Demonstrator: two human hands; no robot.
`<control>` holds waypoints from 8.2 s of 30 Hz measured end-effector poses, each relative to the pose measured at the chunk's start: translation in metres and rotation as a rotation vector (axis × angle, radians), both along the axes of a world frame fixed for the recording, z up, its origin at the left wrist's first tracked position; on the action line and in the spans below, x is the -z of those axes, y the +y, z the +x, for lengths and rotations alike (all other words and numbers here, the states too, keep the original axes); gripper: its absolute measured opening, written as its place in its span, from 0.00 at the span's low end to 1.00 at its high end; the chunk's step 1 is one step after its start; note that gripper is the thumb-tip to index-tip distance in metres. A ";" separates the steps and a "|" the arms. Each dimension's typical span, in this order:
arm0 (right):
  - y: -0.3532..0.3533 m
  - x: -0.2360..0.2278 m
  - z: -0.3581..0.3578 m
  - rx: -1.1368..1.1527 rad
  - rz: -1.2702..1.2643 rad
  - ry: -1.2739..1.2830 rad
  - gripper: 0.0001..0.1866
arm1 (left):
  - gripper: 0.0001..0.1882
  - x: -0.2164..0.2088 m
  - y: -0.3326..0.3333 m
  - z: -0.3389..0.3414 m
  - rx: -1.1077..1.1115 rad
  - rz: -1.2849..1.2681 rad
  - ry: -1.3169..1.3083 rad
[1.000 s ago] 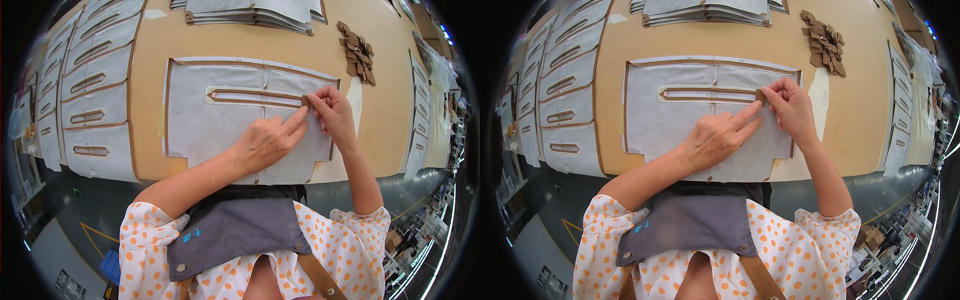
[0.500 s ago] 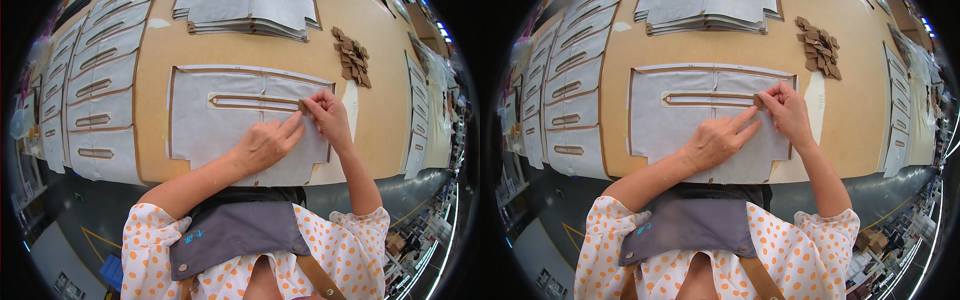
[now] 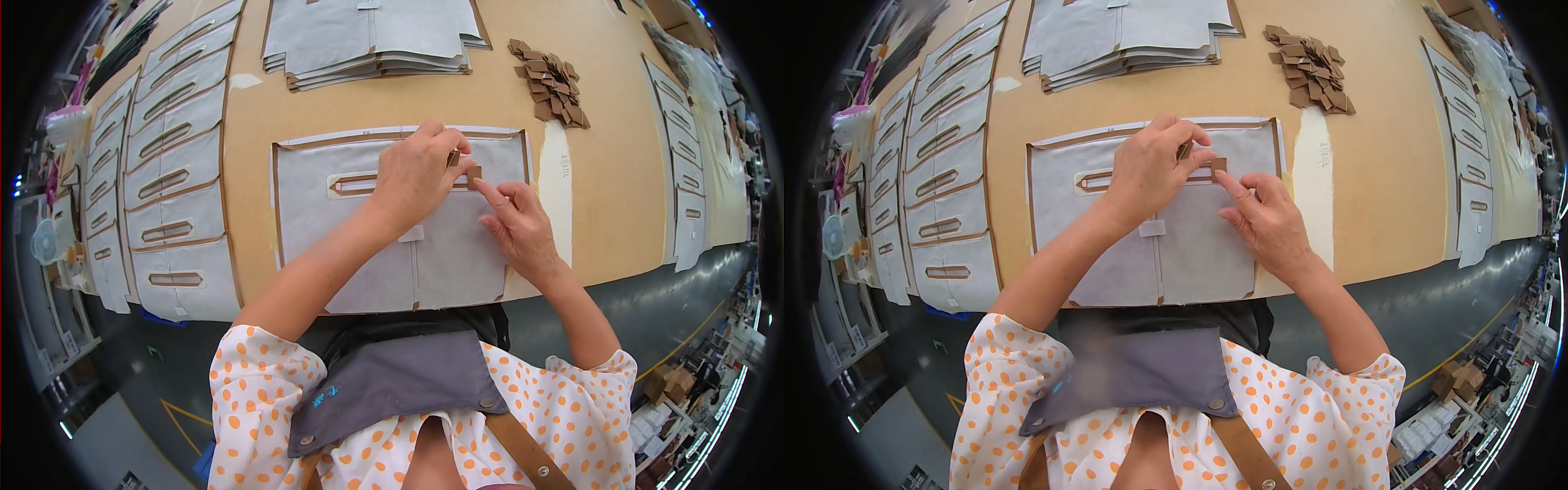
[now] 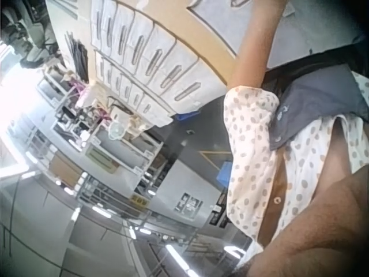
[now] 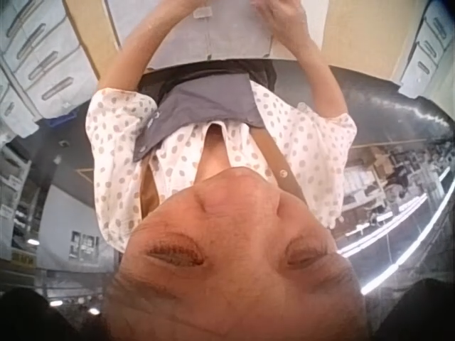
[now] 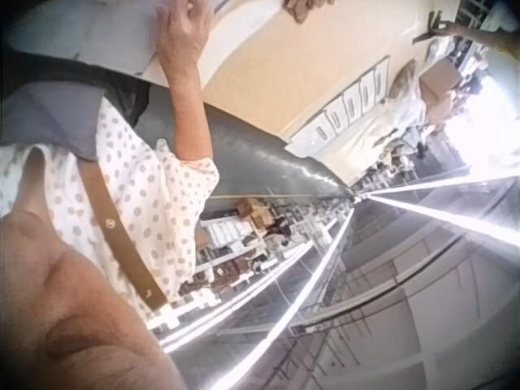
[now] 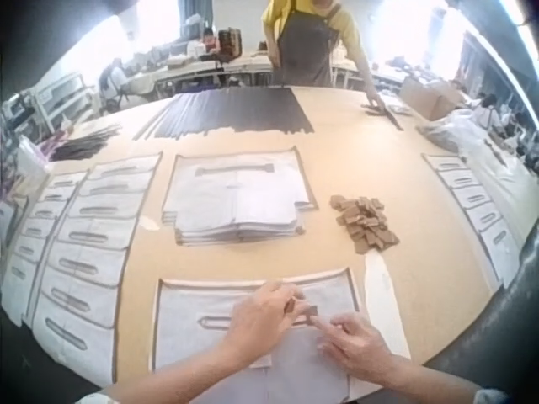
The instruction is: The recorder is applying small leather strips/tabs to larger white leather pattern pieces on a workbench.
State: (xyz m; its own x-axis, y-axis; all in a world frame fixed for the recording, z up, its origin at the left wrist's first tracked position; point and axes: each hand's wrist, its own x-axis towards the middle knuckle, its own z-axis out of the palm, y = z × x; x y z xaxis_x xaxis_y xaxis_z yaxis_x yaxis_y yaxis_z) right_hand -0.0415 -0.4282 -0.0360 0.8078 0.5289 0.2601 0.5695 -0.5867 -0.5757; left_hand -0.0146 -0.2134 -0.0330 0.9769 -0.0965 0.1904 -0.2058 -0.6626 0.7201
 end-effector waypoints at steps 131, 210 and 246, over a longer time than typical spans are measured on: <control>0.122 0.016 -0.019 -0.347 0.090 0.003 0.16 | 0.10 -0.017 0.139 -0.059 -0.398 -0.482 0.679; 0.145 0.014 -0.022 -0.295 -0.065 -0.118 0.34 | 0.13 -0.002 0.137 -0.063 -0.429 -0.257 0.460; 0.008 0.006 -0.003 -0.019 -0.451 -0.150 0.32 | 0.27 0.017 0.113 -0.104 -0.118 0.591 -0.082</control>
State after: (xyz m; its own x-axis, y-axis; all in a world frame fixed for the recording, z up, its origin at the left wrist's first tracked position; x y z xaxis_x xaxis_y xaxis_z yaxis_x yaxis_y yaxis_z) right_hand -0.0449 -0.4199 -0.0422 0.7681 0.6301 0.1144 0.6399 -0.7479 -0.1766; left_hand -0.1182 -0.0999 -0.0496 0.9718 -0.1010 0.2130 -0.1461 -0.9672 0.2077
